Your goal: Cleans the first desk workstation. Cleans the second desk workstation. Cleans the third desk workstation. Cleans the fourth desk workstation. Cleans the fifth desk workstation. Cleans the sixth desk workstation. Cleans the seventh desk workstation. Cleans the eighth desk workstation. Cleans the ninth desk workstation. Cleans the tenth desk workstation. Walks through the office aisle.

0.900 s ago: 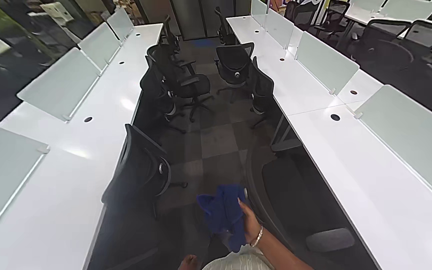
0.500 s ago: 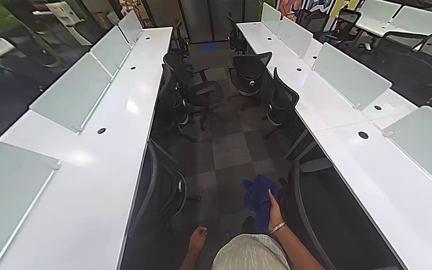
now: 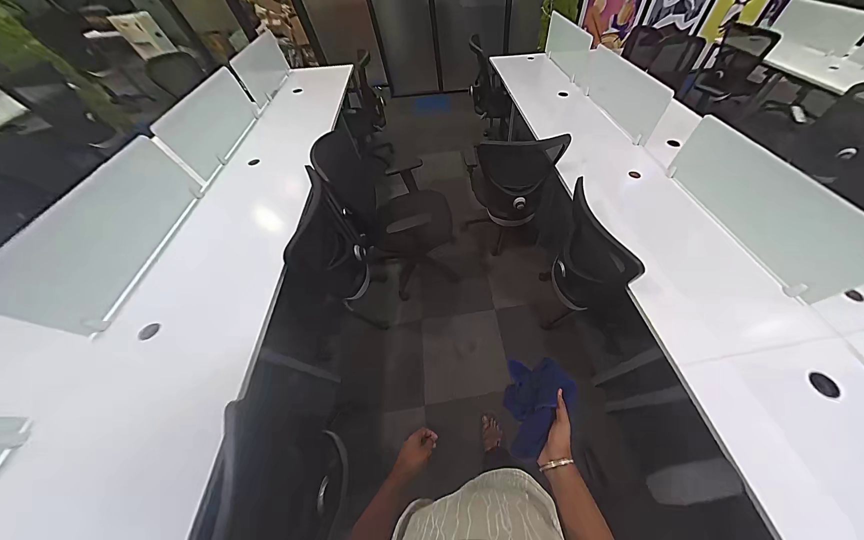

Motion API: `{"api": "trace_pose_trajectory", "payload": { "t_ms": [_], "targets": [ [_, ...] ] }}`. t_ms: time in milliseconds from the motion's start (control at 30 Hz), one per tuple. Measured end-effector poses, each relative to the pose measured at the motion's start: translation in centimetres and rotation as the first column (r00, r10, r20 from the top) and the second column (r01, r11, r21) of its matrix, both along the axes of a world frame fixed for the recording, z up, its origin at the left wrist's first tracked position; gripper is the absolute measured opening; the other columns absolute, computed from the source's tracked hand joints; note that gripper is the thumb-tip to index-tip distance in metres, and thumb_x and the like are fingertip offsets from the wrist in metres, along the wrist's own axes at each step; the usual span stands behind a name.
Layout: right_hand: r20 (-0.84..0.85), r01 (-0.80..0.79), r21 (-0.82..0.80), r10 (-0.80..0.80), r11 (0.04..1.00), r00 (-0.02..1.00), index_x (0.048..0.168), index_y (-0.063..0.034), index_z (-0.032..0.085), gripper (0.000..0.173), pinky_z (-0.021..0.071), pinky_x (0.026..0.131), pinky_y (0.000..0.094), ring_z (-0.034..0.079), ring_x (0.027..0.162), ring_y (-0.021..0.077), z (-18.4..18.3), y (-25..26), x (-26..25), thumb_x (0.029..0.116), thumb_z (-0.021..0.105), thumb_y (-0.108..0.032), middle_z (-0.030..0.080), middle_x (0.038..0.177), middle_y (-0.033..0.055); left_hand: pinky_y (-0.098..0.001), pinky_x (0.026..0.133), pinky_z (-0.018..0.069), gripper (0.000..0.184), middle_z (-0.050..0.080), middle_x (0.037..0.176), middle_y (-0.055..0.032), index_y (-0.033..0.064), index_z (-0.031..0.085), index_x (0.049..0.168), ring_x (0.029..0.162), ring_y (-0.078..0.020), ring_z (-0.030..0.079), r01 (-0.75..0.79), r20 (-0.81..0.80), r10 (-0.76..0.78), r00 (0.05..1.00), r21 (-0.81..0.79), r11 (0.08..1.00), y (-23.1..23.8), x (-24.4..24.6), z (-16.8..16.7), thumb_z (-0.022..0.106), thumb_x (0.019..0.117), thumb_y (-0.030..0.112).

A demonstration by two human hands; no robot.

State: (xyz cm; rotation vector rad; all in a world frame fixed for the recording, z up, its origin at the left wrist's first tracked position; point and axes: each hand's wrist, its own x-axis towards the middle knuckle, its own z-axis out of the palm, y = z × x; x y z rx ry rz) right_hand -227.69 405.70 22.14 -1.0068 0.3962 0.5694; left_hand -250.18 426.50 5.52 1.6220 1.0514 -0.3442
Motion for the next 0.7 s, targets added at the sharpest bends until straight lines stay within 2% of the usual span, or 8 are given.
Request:
{"api": "trace_pose_trajectory", "payload": {
  "t_ms": [200, 300, 367, 533, 600, 700],
  "targets": [
    [0.160, -0.046, 0.002, 0.046, 0.999, 0.986, 0.140, -0.0101, 0.051, 0.048, 0.0578, 0.092, 0.0369, 0.067, 0.110, 0.0150, 3.2, 11.3, 16.7, 0.1119, 0.027, -0.041, 0.068, 0.122, 0.0080, -0.0454, 0.093, 0.0559, 0.026, 0.071, 0.112, -0.0171, 0.0001, 0.066, 0.122, 0.099, -0.0261, 0.070, -0.047, 0.167, 0.033, 0.985, 0.080, 0.996, 9.0, 16.3, 3.8, 0.054, 0.1052, 0.015],
    [0.172, -0.129, -0.005, 0.128, 0.992, 0.977, 0.139, -0.0117, 0.052, 0.048, 0.0583, 0.091, 0.0356, 0.068, 0.109, 0.0138, 4.5, 17.3, 23.1, 0.1118, 0.026, -0.042, 0.069, 0.120, 0.0058, -0.0426, 0.093, 0.0569, 0.026, 0.070, 0.115, -0.0167, -0.0013, 0.065, 0.123, 0.101, -0.0242, 0.070, -0.107, 0.302, 0.096, 0.948, 0.020, 0.994, 13.3, 24.1, 5.5, 0.054, 0.1043, 0.013],
    [0.180, -0.184, -0.022, 0.185, 0.983, 0.966, 0.137, -0.0120, 0.054, 0.047, 0.0590, 0.090, 0.0355, 0.069, 0.107, 0.0134, 4.5, 21.4, 27.5, 0.1119, 0.026, -0.041, 0.070, 0.118, 0.0056, -0.0388, 0.090, 0.0582, 0.024, 0.070, 0.112, -0.0148, -0.0020, 0.064, 0.121, 0.097, -0.0206, 0.070, -0.139, 0.362, 0.140, 0.921, -0.031, 0.990, 16.6, 29.0, 5.2, 0.054, 0.1034, 0.011],
    [0.251, -0.226, -0.122, 0.250, 0.967, 0.935, 0.140, -0.0121, 0.051, 0.046, 0.0578, 0.092, 0.0328, 0.067, 0.109, 0.0112, 4.3, 33.6, 39.7, 0.1126, 0.024, -0.037, 0.069, 0.120, 0.0046, -0.0348, 0.087, 0.0575, 0.024, 0.069, 0.112, -0.0133, -0.0011, 0.064, 0.120, 0.095, -0.0169, 0.069, -0.160, 0.395, 0.202, 0.896, -0.137, 0.978, 27.9, 40.7, 3.1, 0.054, 0.1043, 0.013],
    [0.267, -0.244, -0.175, 0.284, 0.954, 0.921, 0.140, -0.0115, 0.052, 0.046, 0.0577, 0.092, 0.0326, 0.067, 0.109, 0.0110, 4.7, 38.5, 44.4, 0.1125, 0.025, -0.037, 0.069, 0.120, 0.0048, -0.0364, 0.089, 0.0571, 0.025, 0.069, 0.112, -0.0154, -0.0030, 0.064, 0.120, 0.096, -0.0190, 0.069, -0.165, 0.406, 0.216, 0.888, -0.156, 0.974, 32.9, 45.8, 3.6, 0.053, 0.1044, 0.012],
    [0.271, -0.311, -0.270, 0.382, 0.911, 0.884, 0.137, -0.0078, 0.053, 0.044, 0.0580, 0.091, 0.0319, 0.068, 0.105, 0.0107, 5.8, 44.4, 50.6, 0.1119, 0.030, -0.035, 0.071, 0.114, 0.0055, -0.0395, 0.091, 0.0560, 0.027, 0.069, 0.112, -0.0150, -0.0004, 0.065, 0.121, 0.098, -0.0206, 0.068, -0.112, 0.394, 0.160, 0.905, -0.141, 0.984, 39.3, 53.6, 5.5, 0.053, 0.1051, 0.018]
  ]
}}
